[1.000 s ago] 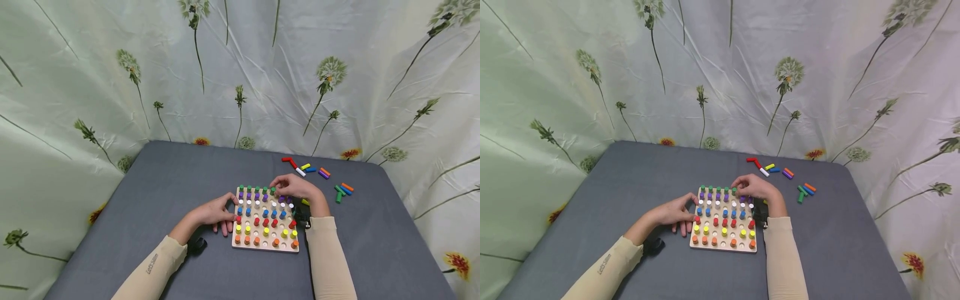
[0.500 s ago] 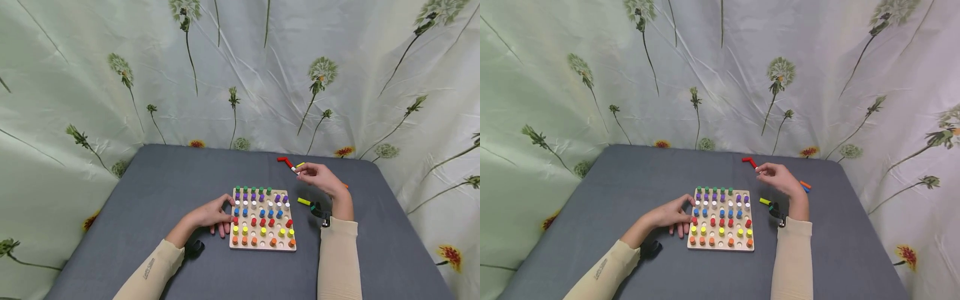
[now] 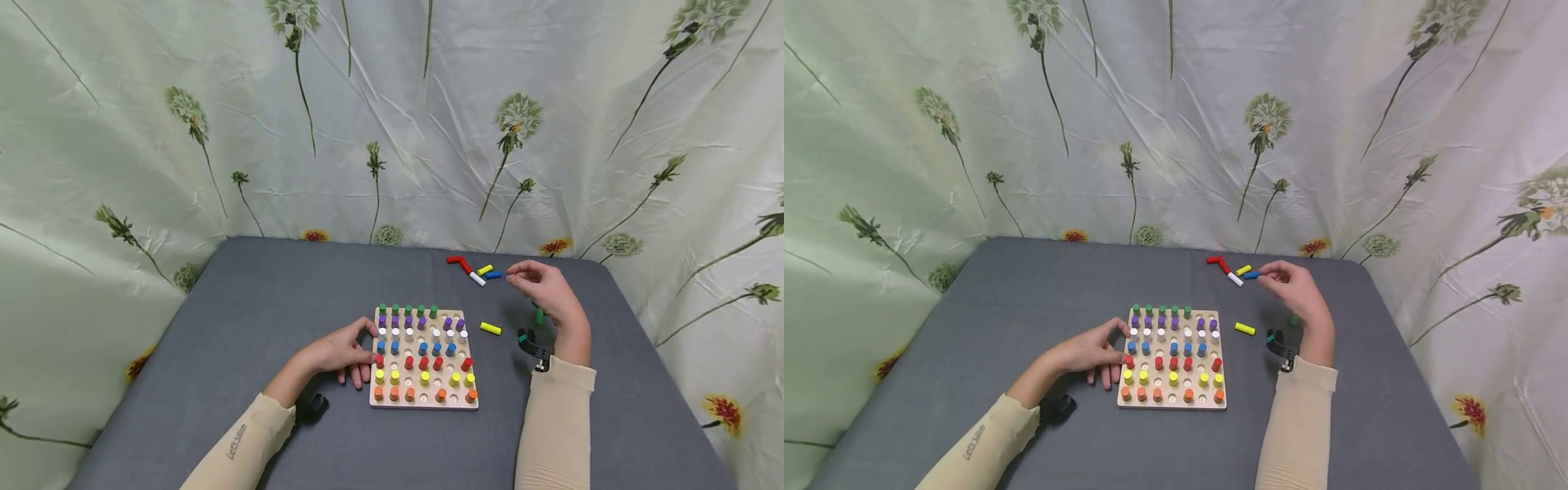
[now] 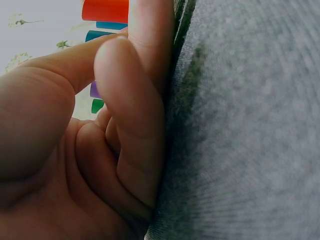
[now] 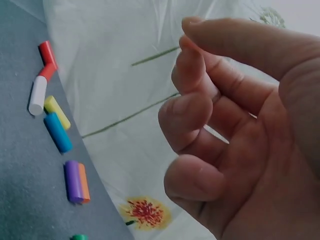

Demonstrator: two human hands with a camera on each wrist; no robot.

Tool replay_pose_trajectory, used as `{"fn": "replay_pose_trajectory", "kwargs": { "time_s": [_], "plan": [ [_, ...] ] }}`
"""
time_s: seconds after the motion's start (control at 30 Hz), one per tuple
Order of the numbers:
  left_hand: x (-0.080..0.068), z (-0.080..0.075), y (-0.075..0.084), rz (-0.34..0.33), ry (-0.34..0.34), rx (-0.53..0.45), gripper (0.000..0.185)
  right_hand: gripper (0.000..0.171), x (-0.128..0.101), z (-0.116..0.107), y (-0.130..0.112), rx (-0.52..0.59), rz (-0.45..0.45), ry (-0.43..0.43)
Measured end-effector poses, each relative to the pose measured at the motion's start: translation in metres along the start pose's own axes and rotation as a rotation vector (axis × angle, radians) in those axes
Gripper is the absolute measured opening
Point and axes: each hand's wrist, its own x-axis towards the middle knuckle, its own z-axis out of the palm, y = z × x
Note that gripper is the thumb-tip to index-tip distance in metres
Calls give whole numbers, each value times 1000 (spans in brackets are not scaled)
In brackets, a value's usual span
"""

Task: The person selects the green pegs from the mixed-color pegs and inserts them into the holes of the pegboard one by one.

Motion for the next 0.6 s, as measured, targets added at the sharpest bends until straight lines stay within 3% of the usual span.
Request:
{"fn": "replay_pose_trajectory", "kwargs": {
  "time_s": [0.27, 0.6],
  "plan": [
    [0, 0, 2, -5, 10, 13, 39, 40, -6, -10, 4, -54, 68, 123],
    [1, 1, -1, -6, 13, 14, 37, 42, -5, -14, 18, -135, 182, 135]
  ]
}}
